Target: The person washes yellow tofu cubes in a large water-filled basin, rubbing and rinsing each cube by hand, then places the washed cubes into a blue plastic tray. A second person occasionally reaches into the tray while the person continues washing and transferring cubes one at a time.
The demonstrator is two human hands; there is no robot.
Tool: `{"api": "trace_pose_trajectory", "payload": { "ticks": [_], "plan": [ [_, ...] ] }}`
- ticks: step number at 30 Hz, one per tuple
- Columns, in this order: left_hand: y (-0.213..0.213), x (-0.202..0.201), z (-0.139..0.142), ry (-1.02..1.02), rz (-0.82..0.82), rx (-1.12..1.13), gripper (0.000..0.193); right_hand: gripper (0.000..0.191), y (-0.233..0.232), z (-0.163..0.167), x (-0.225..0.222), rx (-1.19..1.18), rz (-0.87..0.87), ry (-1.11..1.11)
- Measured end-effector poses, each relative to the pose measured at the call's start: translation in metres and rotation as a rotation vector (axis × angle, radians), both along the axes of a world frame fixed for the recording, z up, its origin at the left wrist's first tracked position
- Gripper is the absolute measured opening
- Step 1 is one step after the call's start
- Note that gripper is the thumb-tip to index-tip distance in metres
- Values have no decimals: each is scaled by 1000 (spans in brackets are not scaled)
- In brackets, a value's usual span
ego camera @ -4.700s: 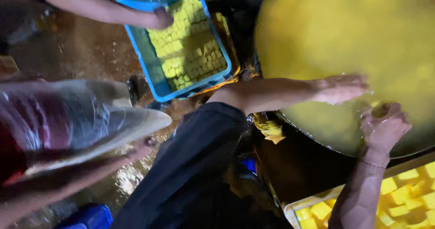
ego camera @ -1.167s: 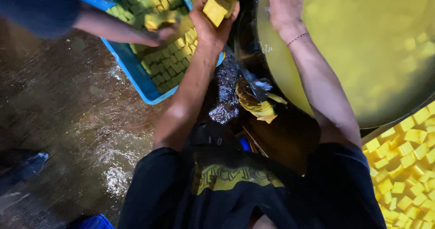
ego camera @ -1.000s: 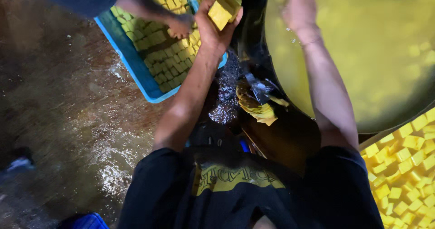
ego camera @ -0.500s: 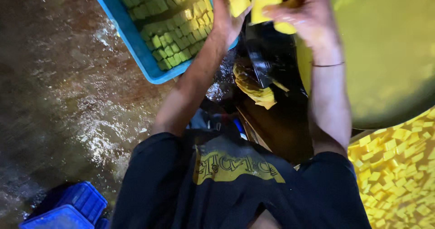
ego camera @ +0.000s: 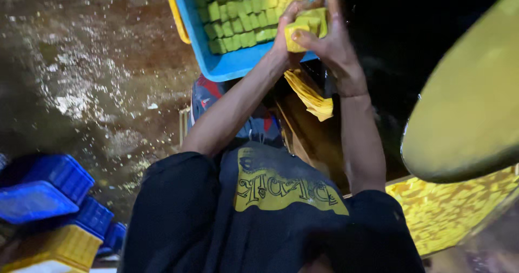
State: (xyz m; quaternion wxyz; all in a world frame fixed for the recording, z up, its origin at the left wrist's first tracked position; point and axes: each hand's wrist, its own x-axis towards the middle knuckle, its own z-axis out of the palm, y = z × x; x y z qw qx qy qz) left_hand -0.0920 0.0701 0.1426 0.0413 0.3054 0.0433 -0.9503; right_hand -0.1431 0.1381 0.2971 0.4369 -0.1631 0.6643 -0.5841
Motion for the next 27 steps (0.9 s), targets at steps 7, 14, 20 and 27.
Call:
{"api": "trace_pose_trajectory", "payload": {
  "ticks": [7,14,20,27],
  "plan": [
    [-85,28,-43,-368,-213,-396,58,59,-32,-142,-26,36,14,-625],
    [-172,55,-95,-868,-660,-2117,62,42,-137,-160,-47,247,162,-416],
    [-180,51,-119,-692,-947,-2057,49,42,-243,-191,-29,294,587,27],
    [-147,78,-140,-805,-220,-999,46,48,-302,-254,37,1066,283,636]
  ]
}}
